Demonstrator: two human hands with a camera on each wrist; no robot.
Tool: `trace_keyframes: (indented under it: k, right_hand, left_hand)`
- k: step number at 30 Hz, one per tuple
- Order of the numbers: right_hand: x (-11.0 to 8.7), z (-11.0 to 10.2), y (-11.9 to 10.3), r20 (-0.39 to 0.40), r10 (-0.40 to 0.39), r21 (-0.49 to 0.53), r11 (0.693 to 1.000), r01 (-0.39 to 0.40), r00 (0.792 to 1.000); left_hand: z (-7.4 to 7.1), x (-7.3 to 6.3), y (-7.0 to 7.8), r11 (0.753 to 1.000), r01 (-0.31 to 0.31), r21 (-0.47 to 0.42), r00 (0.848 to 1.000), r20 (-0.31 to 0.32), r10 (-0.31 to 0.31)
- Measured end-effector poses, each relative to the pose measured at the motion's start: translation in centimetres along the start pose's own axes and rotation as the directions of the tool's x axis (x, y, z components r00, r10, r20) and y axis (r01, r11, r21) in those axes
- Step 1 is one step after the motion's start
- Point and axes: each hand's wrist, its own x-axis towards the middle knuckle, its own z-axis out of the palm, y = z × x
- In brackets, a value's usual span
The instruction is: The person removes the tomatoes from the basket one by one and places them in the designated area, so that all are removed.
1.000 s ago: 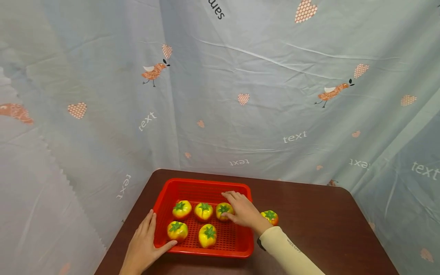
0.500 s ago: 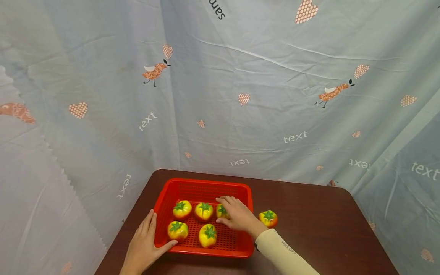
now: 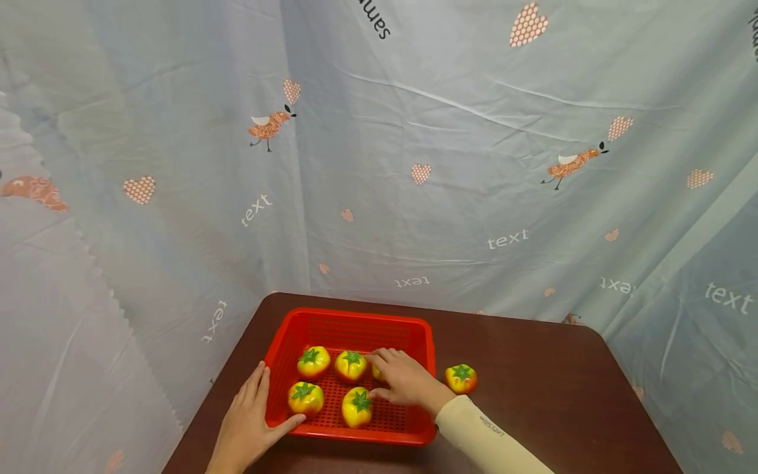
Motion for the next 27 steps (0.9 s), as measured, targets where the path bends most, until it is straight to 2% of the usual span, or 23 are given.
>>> trace_keyframes:
  k: [7, 14, 21, 27]
  right_hand:
    - [1.0, -0.7, -0.9, 0.077, -0.031, -0.094, 0.995, 0.038, 0.997]
    - [2.1, -0.4, -1.8, 0.176, -0.057, -0.072, 0.995, 0.070, 0.983]
    - [2.7, 0.2, -2.3, 0.243, -0.015, -0.101, 0.994, 0.041, 0.970]
    - [2.8, 0.6, -2.7, 0.276, -0.014, -0.114, 0.992, 0.047, 0.961]
  left_hand:
    - [0.1, -0.1, -0.3, 1.000, -0.011, 0.006, 1.000, -0.023, 0.011]
    - [0.4, -0.2, -0.5, 1.000, -0.011, -0.002, 1.000, -0.025, 0.011]
    - [0.3, -0.1, -0.3, 1.000, -0.019, -0.001, 0.999, -0.040, 0.019]
    - [0.1, -0.1, -0.2, 1.000, -0.011, -0.001, 0.999, -0.032, 0.011]
